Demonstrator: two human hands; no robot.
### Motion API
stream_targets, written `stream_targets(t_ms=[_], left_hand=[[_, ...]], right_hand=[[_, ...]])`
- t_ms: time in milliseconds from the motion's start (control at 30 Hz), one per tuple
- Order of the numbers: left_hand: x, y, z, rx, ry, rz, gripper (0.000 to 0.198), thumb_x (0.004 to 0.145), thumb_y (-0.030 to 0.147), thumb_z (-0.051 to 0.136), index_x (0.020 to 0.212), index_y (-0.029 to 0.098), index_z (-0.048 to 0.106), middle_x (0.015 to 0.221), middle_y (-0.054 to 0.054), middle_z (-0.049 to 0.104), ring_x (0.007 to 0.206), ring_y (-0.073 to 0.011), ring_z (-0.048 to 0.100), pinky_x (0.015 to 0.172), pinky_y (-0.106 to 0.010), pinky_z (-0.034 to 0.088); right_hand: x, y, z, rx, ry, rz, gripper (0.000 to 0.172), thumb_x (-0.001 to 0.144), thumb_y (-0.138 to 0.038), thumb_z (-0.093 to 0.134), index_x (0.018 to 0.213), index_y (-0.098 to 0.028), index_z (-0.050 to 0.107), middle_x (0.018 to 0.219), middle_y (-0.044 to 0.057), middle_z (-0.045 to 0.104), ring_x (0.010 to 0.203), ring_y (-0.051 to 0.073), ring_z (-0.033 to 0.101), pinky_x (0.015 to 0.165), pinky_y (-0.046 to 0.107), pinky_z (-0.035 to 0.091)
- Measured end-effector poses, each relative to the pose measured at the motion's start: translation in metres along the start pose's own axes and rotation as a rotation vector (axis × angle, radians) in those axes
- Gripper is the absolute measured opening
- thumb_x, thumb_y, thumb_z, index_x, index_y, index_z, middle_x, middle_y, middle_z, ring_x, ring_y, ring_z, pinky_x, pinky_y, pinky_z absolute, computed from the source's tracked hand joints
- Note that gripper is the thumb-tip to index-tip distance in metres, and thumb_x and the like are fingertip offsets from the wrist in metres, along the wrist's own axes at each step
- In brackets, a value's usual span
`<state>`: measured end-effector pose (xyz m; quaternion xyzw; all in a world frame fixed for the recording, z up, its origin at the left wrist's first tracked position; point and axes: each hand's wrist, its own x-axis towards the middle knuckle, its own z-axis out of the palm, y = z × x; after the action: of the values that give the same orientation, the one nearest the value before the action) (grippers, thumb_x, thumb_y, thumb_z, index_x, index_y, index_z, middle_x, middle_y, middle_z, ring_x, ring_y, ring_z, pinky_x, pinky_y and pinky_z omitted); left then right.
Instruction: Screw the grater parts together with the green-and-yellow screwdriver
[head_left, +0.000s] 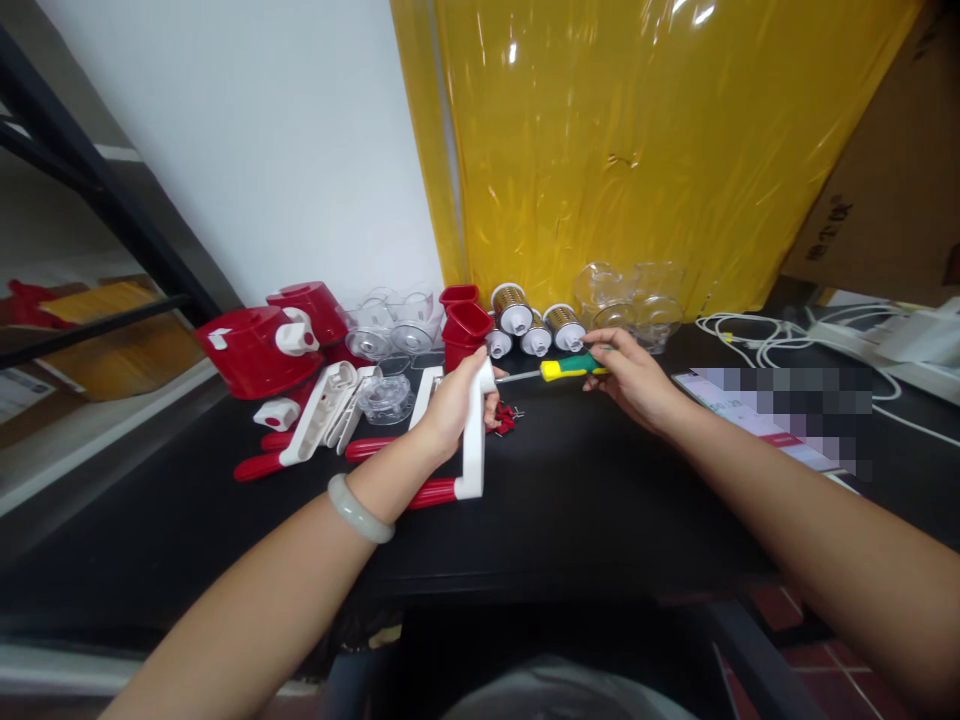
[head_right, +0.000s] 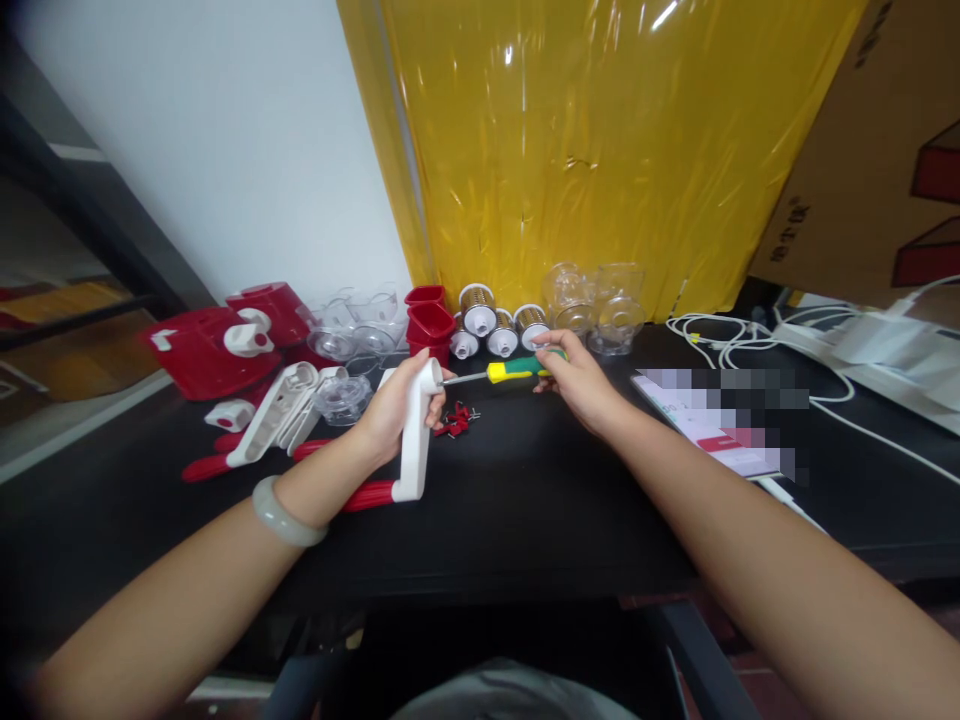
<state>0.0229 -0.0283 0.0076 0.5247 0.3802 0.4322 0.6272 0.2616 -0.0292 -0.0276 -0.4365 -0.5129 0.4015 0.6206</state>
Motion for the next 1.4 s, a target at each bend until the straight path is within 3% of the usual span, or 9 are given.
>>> stream_targets(t_ms=[167, 367, 533, 700, 1000, 1200, 1400], left_hand=[[0.0006, -0.0004, -0.0009, -0.014, 0.002, -0.02, 0.048, 0.085, 0.064, 0.06, 0.086, 0.016, 0.062, 0.05, 0.004, 0.051, 0.037, -0.01, 0.045, 0.042, -0.022, 0.041], [0.0009, 0.0008, -0.0006, -0.02, 0.01, -0.006, 0.049, 0.085, 0.064, 0.059, 0.085, 0.016, 0.062, 0.05, 0.004, 0.051, 0.037, -0.0102, 0.045, 0.043, -0.023, 0.043], [0.0021, 0.0002, -0.0001, -0.014, 0.001, -0.015, 0.049, 0.086, 0.064, 0.059, 0.086, 0.015, 0.063, 0.05, 0.003, 0.051, 0.038, -0.01, 0.044, 0.043, -0.022, 0.043], [0.0022, -0.0013, -0.0007, -0.011, -0.009, -0.018, 0.051, 0.086, 0.066, 0.058, 0.086, 0.015, 0.063, 0.05, 0.004, 0.051, 0.037, -0.0096, 0.044, 0.042, -0.022, 0.042], [0.0016, -0.0001, 0.0002, -0.014, -0.012, -0.021, 0.05, 0.087, 0.065, 0.057, 0.086, 0.016, 0.063, 0.05, 0.003, 0.051, 0.038, -0.0098, 0.045, 0.042, -0.022, 0.042], [0.0036, -0.0016, -0.0015, -0.025, -0.015, 0.016, 0.046, 0.089, 0.059, 0.058, 0.086, 0.014, 0.064, 0.058, -0.001, 0.061, 0.038, -0.0098, 0.049, 0.04, -0.022, 0.042], [0.0023, -0.0008, -0.0004, -0.041, 0.022, 0.0, 0.039, 0.091, 0.052, 0.059, 0.091, 0.014, 0.064, 0.074, -0.007, 0.071, 0.038, -0.0092, 0.051, 0.038, -0.022, 0.042]], right_hand=[[0.0011, 0.0022, -0.0012, -0.038, 0.019, -0.004, 0.028, 0.076, -0.044, 0.07, 0.095, -0.026, 0.059, 0.089, 0.0, 0.055, 0.068, 0.013, 0.053, 0.059, 0.03, 0.053], [0.0031, 0.0057, -0.0031, -0.077, -0.016, -0.053, 0.036, 0.083, -0.06, 0.064, 0.088, -0.025, 0.06, 0.09, 0.001, 0.059, 0.062, 0.013, 0.054, 0.056, 0.03, 0.052], [0.003, 0.005, -0.0047, -0.161, -0.006, -0.021, 0.05, 0.088, -0.074, 0.048, 0.091, -0.026, 0.06, 0.057, -0.003, 0.047, 0.048, 0.014, 0.048, 0.053, 0.032, 0.05], [-0.0001, -0.0014, -0.0019, -0.259, 0.049, -0.002, 0.043, 0.082, -0.066, 0.063, 0.086, -0.024, 0.06, 0.061, -0.005, 0.047, 0.047, 0.011, 0.045, 0.048, 0.028, 0.048], [0.0013, 0.002, 0.0003, -0.032, 0.025, 0.003, 0.047, 0.07, -0.061, 0.078, 0.088, -0.023, 0.057, 0.063, -0.007, 0.05, 0.046, 0.007, 0.041, 0.05, 0.027, 0.048], [0.0001, -0.0002, 0.0013, 0.032, 0.017, 0.039, 0.049, 0.066, -0.057, 0.082, 0.091, -0.023, 0.057, 0.071, -0.005, 0.054, 0.051, 0.008, 0.046, 0.054, 0.028, 0.05], [-0.0019, -0.0025, 0.0037, 0.104, 0.03, 0.083, 0.041, 0.067, -0.044, 0.081, 0.095, -0.024, 0.058, 0.078, -0.004, 0.056, 0.058, 0.009, 0.05, 0.058, 0.029, 0.05]])
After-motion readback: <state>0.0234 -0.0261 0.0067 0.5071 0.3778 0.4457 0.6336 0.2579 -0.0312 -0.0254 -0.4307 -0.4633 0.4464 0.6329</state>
